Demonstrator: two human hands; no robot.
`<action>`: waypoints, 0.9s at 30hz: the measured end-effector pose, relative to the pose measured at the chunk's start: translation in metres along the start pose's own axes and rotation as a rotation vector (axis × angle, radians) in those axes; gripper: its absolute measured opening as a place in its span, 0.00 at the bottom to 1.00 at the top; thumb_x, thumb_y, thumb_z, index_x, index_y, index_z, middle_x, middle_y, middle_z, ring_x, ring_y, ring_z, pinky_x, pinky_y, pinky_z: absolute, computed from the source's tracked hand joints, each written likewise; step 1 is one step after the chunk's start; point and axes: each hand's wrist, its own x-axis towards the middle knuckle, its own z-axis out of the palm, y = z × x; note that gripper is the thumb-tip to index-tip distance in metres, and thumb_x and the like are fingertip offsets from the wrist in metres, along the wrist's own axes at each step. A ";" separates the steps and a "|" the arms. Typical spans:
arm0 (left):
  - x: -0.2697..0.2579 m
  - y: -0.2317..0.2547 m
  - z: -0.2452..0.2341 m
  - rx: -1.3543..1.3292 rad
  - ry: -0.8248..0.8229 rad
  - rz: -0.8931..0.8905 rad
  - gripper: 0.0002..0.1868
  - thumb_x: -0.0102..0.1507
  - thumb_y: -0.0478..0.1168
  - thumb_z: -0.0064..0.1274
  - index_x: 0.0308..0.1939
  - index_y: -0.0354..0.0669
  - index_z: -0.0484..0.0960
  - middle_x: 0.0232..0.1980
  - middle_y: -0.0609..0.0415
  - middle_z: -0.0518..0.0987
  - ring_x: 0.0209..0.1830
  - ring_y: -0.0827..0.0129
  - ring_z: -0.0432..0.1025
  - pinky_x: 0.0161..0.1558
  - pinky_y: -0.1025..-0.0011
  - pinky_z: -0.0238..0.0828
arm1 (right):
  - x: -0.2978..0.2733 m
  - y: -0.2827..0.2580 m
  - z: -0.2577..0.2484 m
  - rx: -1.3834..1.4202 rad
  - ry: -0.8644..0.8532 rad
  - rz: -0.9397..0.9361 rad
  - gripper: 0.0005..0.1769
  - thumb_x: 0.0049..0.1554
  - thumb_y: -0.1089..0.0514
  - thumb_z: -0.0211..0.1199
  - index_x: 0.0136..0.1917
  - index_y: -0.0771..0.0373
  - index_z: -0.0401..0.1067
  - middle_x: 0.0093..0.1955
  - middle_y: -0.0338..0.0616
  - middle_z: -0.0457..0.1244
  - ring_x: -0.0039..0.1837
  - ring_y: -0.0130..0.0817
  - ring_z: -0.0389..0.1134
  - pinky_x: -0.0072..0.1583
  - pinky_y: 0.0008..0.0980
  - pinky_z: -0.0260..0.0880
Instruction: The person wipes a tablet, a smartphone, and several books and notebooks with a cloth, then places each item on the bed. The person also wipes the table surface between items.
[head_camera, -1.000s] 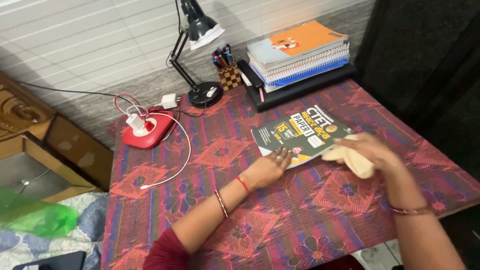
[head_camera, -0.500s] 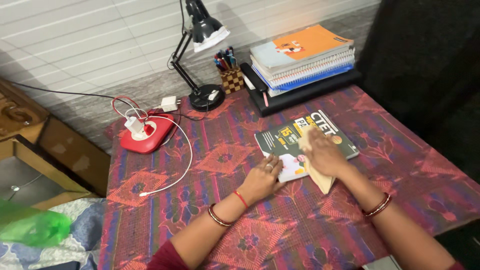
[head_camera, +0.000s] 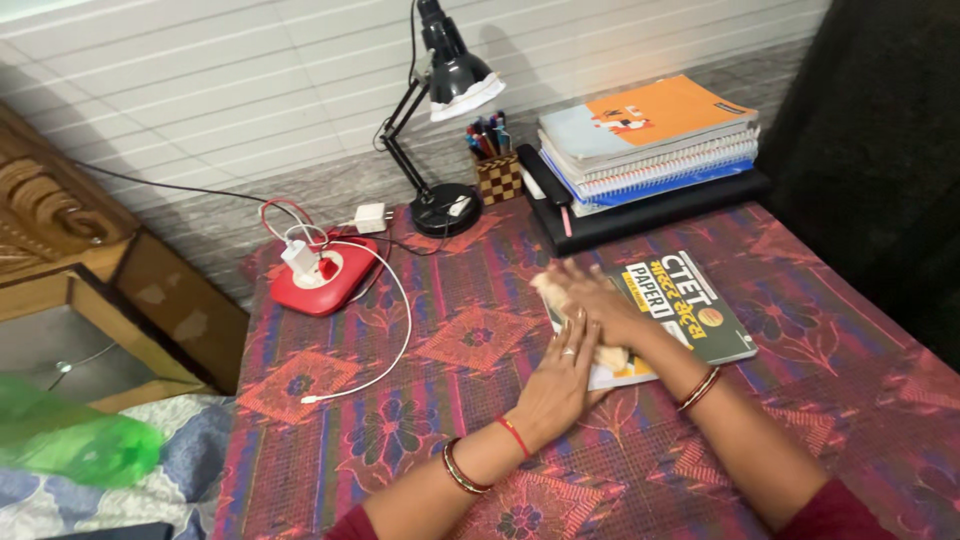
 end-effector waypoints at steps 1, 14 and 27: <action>-0.001 -0.002 0.003 -0.065 -0.055 -0.045 0.50 0.62 0.54 0.59 0.75 0.18 0.59 0.75 0.22 0.59 0.76 0.33 0.54 0.73 0.48 0.53 | 0.001 0.013 -0.001 -0.038 0.044 0.064 0.36 0.64 0.49 0.45 0.83 0.57 0.46 0.86 0.41 0.38 0.86 0.44 0.32 0.80 0.56 0.30; 0.002 -0.041 0.026 0.045 0.028 0.098 0.25 0.58 0.34 0.55 0.59 0.29 0.76 0.63 0.34 0.78 0.66 0.44 0.71 0.67 0.57 0.68 | -0.151 0.106 -0.020 -0.110 0.146 0.506 0.40 0.65 0.39 0.42 0.82 0.60 0.42 0.86 0.48 0.36 0.86 0.50 0.32 0.79 0.55 0.31; 0.028 0.025 -0.057 -0.697 0.469 -0.306 0.11 0.62 0.39 0.61 0.47 0.38 0.85 0.34 0.53 0.85 0.28 0.71 0.76 0.31 0.70 0.71 | -0.261 0.065 -0.051 0.209 1.036 0.551 0.29 0.75 0.47 0.46 0.42 0.72 0.69 0.32 0.60 0.62 0.35 0.55 0.67 0.40 0.51 0.62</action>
